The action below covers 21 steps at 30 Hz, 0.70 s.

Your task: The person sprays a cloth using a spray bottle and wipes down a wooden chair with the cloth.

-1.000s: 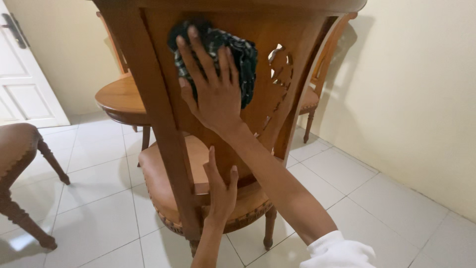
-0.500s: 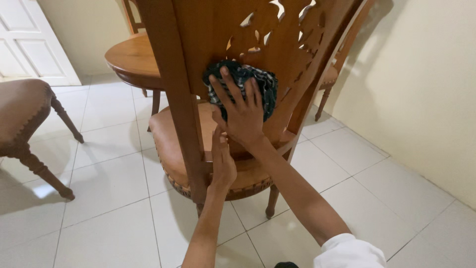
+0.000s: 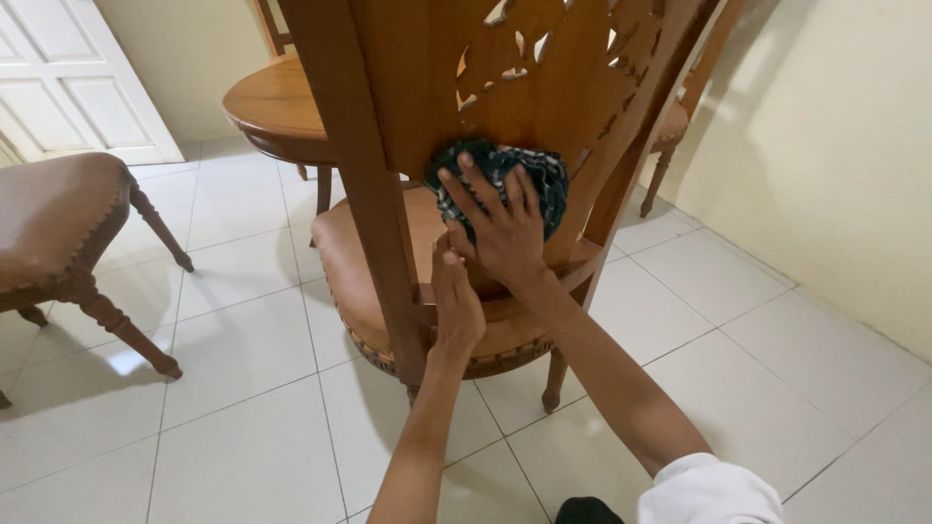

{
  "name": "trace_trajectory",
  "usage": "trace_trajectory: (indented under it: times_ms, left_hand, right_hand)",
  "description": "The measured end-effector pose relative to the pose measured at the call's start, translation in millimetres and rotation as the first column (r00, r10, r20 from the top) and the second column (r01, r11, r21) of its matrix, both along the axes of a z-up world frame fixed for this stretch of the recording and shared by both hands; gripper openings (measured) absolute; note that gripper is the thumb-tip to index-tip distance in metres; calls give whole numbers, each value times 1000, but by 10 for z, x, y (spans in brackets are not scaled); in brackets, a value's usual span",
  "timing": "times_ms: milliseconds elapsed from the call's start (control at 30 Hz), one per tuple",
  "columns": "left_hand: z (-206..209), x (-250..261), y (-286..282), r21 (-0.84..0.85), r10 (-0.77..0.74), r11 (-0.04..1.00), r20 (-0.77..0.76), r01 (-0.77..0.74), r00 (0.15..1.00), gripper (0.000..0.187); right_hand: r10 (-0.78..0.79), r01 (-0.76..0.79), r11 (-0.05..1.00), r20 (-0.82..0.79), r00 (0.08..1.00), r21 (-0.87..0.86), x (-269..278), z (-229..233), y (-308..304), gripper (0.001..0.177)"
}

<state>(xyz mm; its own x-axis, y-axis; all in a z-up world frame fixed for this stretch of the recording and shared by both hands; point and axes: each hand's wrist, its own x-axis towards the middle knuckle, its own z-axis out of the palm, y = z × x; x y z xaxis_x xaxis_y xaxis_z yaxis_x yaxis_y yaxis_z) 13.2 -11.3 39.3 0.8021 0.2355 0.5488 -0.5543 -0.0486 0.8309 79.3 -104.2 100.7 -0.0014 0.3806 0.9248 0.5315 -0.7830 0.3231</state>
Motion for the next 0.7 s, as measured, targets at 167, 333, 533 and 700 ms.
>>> trace_trajectory:
  times_ms: [167,333,533,700]
  left_hand:
    - [74,-45,-54,104,84,990,78,-92,993,72]
    - [141,-101,-75,44,65,997,66,-68,996,68]
    - [179,-121,-97,50,56,997,92,-61,994,65]
    - [156,-110,-85,38,46,998,102,-50,994,66]
  right_hand:
    - [-45,45,999,20,999,-2,-12,235,-51,46]
    - [-18,6,987,74,997,160,72,637,-122,48]
    - [-13,-22,941,101,995,339,396,1026,-362,50]
    - [-12,12,870,-4,1000,493,639,1177,-515,52]
